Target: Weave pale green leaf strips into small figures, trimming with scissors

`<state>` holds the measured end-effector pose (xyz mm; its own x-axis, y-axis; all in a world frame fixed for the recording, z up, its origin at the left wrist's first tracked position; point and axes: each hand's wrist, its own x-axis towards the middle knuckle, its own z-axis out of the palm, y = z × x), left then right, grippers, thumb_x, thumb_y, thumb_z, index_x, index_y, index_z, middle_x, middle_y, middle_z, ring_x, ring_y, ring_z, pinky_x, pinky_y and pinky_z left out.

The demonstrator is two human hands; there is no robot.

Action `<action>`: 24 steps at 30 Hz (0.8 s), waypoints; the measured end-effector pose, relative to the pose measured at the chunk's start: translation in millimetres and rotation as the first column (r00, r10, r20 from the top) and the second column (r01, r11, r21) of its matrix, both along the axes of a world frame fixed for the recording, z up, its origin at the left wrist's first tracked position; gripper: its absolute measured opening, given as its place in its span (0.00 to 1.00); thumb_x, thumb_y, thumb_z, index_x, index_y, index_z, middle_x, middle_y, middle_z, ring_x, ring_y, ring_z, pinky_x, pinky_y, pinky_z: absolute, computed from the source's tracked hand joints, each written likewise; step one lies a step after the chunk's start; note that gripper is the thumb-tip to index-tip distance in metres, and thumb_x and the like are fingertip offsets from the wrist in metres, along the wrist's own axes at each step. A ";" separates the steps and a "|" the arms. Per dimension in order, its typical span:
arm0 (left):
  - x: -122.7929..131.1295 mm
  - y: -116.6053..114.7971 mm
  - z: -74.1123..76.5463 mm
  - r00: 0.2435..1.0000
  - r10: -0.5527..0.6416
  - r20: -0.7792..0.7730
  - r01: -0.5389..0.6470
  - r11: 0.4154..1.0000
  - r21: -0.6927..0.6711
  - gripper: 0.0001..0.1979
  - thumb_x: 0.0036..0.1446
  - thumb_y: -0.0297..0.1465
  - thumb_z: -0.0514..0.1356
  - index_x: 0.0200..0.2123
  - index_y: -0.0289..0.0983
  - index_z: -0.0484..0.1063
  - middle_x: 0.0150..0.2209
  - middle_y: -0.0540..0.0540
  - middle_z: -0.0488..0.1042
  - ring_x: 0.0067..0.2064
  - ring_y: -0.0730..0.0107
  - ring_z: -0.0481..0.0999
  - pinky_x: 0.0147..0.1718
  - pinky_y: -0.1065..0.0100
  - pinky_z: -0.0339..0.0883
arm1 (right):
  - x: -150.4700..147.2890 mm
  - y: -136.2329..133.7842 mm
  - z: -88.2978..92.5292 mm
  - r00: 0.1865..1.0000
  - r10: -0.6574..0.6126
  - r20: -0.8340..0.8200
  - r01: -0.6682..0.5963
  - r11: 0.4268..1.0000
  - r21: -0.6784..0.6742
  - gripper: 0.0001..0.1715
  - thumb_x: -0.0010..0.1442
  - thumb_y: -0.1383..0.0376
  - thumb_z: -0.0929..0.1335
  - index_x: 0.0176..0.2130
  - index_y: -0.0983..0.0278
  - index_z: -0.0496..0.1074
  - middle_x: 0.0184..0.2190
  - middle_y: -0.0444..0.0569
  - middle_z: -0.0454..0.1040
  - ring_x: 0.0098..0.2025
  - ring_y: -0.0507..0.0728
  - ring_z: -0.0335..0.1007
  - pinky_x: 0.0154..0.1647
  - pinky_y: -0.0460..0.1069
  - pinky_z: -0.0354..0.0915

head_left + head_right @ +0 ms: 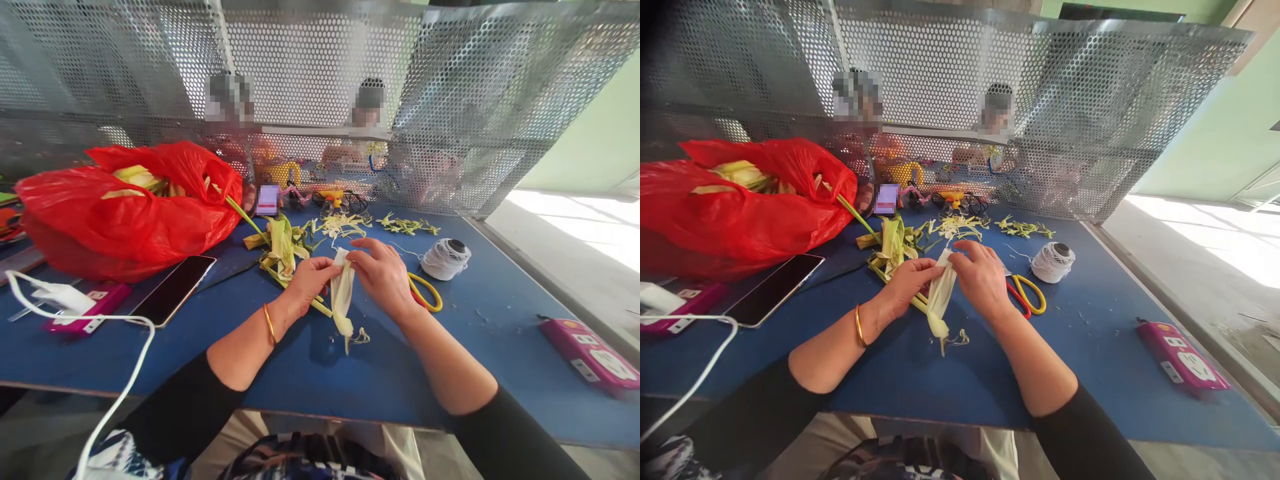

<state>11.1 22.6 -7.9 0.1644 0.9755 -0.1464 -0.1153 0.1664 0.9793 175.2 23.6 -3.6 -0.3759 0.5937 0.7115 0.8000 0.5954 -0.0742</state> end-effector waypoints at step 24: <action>-2.0 6.0 -6.0 0.978 0.070 -0.196 -0.013 0.961 0.275 0.12 0.40 0.32 0.70 0.31 0.38 0.78 0.30 0.48 0.78 0.34 0.69 0.75 0.37 0.70 0.67 | 1.5 2.1 13.5 0.705 -0.288 -0.648 -0.003 0.912 -0.409 0.11 0.54 0.56 0.67 0.27 0.60 0.68 0.20 0.42 0.70 0.21 0.52 0.64 0.27 0.49 0.59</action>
<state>9.1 28.6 -13.9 0.1175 0.9882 0.0984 0.0885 -0.1091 0.9901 176.7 25.7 10.0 0.2373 0.8569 0.4577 0.5097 0.2912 -0.8096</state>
